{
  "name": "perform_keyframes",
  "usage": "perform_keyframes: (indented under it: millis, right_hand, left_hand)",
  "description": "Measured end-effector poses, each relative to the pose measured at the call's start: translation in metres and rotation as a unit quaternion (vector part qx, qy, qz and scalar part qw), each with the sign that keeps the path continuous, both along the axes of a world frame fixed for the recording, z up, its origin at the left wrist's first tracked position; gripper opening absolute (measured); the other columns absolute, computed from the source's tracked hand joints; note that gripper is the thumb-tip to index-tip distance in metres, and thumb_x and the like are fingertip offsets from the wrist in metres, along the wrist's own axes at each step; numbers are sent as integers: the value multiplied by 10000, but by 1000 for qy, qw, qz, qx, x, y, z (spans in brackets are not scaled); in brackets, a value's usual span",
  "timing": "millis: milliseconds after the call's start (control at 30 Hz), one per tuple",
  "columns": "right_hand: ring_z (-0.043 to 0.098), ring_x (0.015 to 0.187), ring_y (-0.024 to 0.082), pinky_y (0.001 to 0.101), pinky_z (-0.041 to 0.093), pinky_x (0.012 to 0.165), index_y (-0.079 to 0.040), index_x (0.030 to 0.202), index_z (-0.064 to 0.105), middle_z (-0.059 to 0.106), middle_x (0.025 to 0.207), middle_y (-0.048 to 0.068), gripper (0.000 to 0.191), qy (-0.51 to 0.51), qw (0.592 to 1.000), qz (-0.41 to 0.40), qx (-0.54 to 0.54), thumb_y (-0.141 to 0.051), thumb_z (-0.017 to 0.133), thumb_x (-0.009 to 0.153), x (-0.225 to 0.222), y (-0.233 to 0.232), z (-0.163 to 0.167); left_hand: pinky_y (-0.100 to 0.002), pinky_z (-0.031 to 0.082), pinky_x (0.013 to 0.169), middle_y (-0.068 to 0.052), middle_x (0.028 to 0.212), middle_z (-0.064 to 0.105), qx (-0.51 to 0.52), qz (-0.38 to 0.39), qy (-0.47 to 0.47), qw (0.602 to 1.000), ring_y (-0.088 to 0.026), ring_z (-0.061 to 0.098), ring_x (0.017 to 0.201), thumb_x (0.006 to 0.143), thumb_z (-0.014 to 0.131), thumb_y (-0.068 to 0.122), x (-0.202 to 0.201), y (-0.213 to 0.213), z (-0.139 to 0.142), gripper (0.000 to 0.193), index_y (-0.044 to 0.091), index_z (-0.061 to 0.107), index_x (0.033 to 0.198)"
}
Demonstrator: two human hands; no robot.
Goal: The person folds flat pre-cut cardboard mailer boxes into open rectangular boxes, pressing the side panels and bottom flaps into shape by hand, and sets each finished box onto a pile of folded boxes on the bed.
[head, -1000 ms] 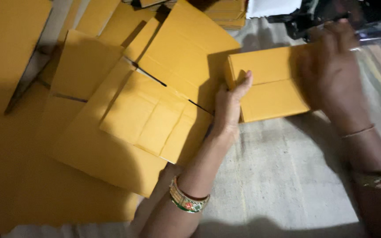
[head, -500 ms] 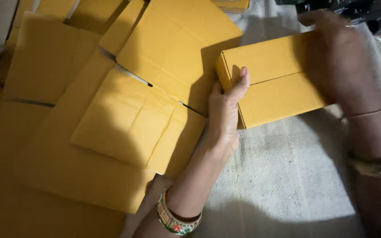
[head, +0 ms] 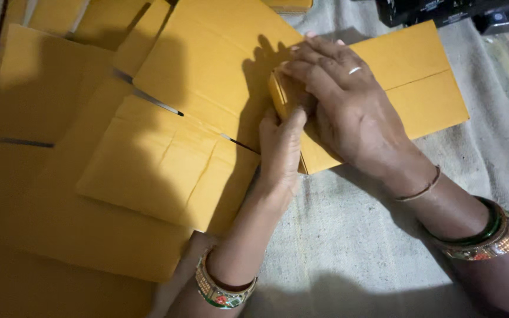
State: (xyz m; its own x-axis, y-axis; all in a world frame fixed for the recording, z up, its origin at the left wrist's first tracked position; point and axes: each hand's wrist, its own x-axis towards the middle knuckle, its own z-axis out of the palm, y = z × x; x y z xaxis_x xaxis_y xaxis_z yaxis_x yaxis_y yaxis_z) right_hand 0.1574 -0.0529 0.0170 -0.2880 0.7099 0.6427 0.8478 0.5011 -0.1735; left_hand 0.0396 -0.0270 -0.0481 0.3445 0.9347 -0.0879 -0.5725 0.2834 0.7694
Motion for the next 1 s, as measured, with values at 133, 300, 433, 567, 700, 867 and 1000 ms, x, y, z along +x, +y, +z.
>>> perform_keyframes:
  millis: [133,300,433,567,700,867,1000]
  right_hand:
    - [568,1265,475,539,478,1056,22,1256,630,671,1274,194,311,18,999,-17,-30,24,711,955,21,1,-2]
    - [646,1129,390,452,552,948,21,1249,653,667,1213,244,303,-27,993,-114,-24,146,570,987,96,8,-15]
    - [678,1070,349,452,561,946,-7,1249,682,705,1158,192,265,-66,979,-190,-13,122,589,1037,116,11,-23]
    - [643,1081,428,507,510,909,71,1198,615,673,1177,244,229,-1,989,-147,-5,63,656,973,71,4,-12]
    - [586,1236,447,503,464,1064,29,1223,593,642,1260,232,222,8,999,-37,-13,-1,638,1007,7,-4,-3]
    - [572,1275,486,542,459,1068,21,1289,598,649,1286,238,287,4,999,-28,-18,-49,611,1010,10,-1,-4]
    - [581,1206,500,547,466,1057,1,1299,641,635,1256,302,247,-15,990,-135,-42,-64,620,1062,61,13,-10]
  left_hand:
    - [-334,583,866,-151,1174,682,-9,2,90,996,-178,683,1008,826,786,485,0,0,2,780,-71,589,1336]
    - [-332,579,950,-163,1194,692,8,-8,114,993,-183,695,1093,828,777,571,-3,-4,14,848,-60,547,1345]
    - [-328,569,1003,-189,1211,675,-12,-18,152,988,-197,699,1155,823,724,595,-4,-5,17,866,-48,506,1361]
    - [-344,553,976,-178,1261,663,6,-14,115,993,-203,661,1151,805,735,598,-2,1,12,893,-64,548,1375]
    - [-350,558,934,-151,1276,669,-2,-25,83,996,-197,663,1138,818,726,611,-2,8,6,891,-48,564,1396]
    - [-350,556,961,-158,1279,674,6,-29,89,996,-196,670,1133,803,768,586,-3,11,0,893,-60,564,1385]
    - [-357,568,963,-181,1240,698,13,-37,129,991,-208,697,1102,742,800,574,-4,11,-2,914,-74,580,1348]
